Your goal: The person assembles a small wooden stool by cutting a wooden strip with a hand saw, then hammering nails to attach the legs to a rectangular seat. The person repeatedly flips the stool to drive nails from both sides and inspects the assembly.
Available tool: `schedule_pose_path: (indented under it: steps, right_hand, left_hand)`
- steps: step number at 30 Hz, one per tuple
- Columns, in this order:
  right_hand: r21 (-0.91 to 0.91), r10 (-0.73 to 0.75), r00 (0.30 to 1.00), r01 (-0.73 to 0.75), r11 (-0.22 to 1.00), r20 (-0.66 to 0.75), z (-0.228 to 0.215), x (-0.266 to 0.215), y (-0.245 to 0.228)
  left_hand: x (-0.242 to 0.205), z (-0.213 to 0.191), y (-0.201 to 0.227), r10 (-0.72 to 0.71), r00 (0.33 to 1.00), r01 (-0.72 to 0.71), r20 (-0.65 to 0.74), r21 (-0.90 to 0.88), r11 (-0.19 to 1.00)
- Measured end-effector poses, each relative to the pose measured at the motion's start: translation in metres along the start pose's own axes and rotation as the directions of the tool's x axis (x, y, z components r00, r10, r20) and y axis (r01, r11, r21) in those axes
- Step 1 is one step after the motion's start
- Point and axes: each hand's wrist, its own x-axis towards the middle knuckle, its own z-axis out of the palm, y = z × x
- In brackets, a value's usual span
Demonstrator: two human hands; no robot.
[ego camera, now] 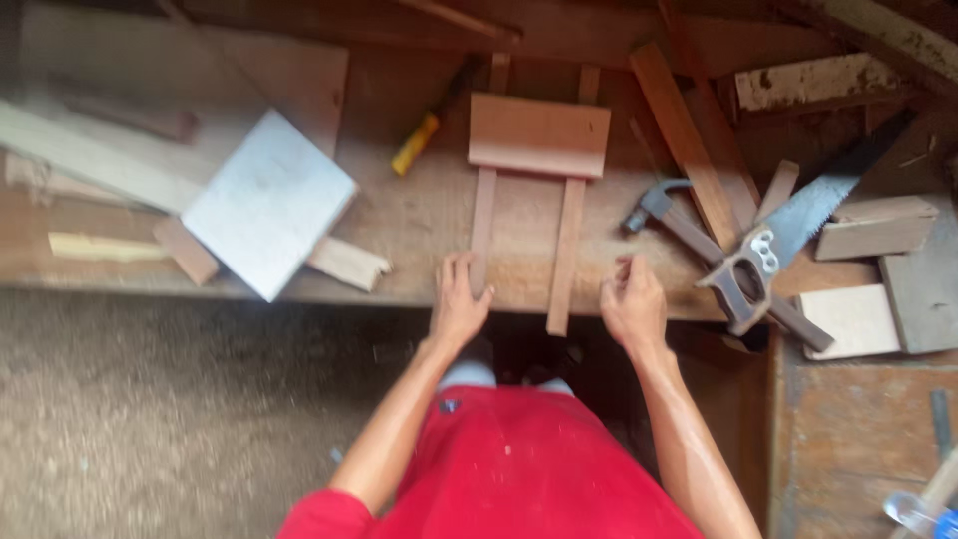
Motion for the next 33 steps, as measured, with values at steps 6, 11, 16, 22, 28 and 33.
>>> schedule_pose_path:
  steps: [6,11,16,22,28,33]
  right_hand:
    - [-0.08,0.102,0.993,-0.097,0.992,0.054,0.048,0.014,-0.022]
    - [-0.124,0.133,0.991,-0.13,0.984,0.022,0.053,0.023,-0.036]
    - [-0.145,0.262,0.964,-0.253,0.956,0.045,0.06,0.017,-0.027]
    - [0.571,0.444,0.848,-0.525,0.631,0.289,0.072,0.036,-0.019]
    - [0.563,0.112,0.993,-0.117,0.818,0.045,0.066,0.015,-0.009]
    - [0.786,0.089,0.977,-0.209,0.582,0.193,0.05,0.028,-0.017]
  left_hand:
    - [0.033,-0.006,-0.021,0.014,0.991,-0.004,0.131,-0.078,0.997]
    - [0.05,-0.009,-0.015,-0.125,0.976,0.131,0.179,-0.026,0.991]
    - [0.051,0.015,-0.01,-0.187,0.981,0.184,0.055,0.044,0.982]
    - [0.061,0.021,0.011,-0.444,0.891,0.452,0.101,-0.308,0.837]
    - [0.039,0.013,0.022,-0.114,0.99,0.07,-0.078,-0.426,0.902]
    - [0.029,0.011,0.024,-0.157,0.985,0.102,-0.073,-0.49,0.866]
